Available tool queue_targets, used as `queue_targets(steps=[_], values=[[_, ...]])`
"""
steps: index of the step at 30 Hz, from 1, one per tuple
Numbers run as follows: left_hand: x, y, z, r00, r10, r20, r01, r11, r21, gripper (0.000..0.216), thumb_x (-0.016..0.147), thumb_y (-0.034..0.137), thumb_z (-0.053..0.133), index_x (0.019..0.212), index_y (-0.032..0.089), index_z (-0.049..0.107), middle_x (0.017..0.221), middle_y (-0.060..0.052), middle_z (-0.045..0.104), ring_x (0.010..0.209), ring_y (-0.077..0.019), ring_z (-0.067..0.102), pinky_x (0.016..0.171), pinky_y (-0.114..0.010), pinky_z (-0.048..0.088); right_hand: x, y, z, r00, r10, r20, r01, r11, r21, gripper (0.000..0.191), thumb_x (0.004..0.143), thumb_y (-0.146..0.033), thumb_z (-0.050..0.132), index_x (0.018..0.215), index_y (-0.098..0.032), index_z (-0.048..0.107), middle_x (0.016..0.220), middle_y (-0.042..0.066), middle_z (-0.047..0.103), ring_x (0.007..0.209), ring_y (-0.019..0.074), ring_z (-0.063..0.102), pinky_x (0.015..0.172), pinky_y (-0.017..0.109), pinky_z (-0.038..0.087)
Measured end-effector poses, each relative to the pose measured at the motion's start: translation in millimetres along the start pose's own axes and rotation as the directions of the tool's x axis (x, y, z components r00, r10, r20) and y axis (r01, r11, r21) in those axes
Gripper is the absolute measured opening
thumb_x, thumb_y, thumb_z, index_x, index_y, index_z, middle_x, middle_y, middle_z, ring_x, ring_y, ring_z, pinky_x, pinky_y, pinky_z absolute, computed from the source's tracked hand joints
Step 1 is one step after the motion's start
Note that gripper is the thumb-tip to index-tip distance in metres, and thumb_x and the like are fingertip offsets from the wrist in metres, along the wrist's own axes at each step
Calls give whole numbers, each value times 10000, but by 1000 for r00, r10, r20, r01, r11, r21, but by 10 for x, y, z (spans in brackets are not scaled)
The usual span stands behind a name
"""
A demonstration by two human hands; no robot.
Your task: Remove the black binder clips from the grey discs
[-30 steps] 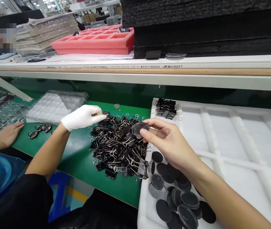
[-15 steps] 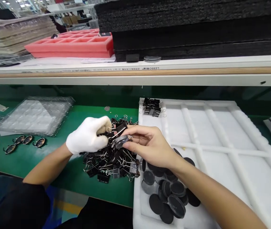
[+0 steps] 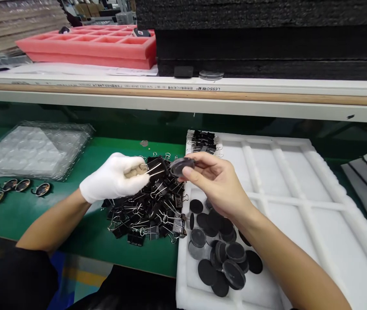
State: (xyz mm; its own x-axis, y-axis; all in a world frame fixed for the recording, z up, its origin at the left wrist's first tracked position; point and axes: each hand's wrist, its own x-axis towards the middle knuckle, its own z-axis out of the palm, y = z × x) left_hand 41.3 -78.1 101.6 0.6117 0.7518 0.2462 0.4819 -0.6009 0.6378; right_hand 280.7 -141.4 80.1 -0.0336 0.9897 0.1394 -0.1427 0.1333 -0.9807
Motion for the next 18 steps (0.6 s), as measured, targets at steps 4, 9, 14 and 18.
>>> queue_targets(steps=[4, 9, 14, 18], values=[[141, -366, -339, 965, -233, 119, 236, 972, -16, 411, 895, 502, 564, 624, 195, 535, 552, 32, 444, 505, -92, 374, 490, -252, 293, 57, 41, -53, 993, 109, -47, -108, 994, 20, 265, 774, -443, 927, 895, -255, 785, 935, 28, 746, 825, 177, 699, 765, 348, 665], [190, -1328, -803, 735, -666, 123, 663, 745, 70, 631, 900, 732, 466, 555, 214, 564, 505, -15, 421, 449, -126, 345, 475, -299, 271, 327, 51, -7, 944, 331, -5, -331, 943, -44, 371, 769, -410, 932, 1069, -236, 802, 1018, 75, 783, 881, 190, 713, 684, 279, 617], [166, -1834, -1045, 390, -829, 400, 799, 521, 302, 627, 825, 786, 552, 610, 209, 669, 497, -4, 404, 423, -123, 318, 461, -294, 206, 997, 14, 420, 824, 562, 72, -552, 825, -121, 107, 941, -123, 721, 1015, -174, 778, 987, 89, 793, 847, 158, 743, 667, 211, 596], [281, -1892, -1192, 428, -840, 334, 679, 543, 494, 750, 804, 887, 487, 679, 196, 750, 557, -75, 584, 477, -188, 503, 547, -326, 384, 1586, 199, 831, 763, 639, 92, -602, 755, -260, 130, 993, -87, 643, 995, -167, 746, 951, 79, 791, 748, 126, 715, 670, 214, 591]])
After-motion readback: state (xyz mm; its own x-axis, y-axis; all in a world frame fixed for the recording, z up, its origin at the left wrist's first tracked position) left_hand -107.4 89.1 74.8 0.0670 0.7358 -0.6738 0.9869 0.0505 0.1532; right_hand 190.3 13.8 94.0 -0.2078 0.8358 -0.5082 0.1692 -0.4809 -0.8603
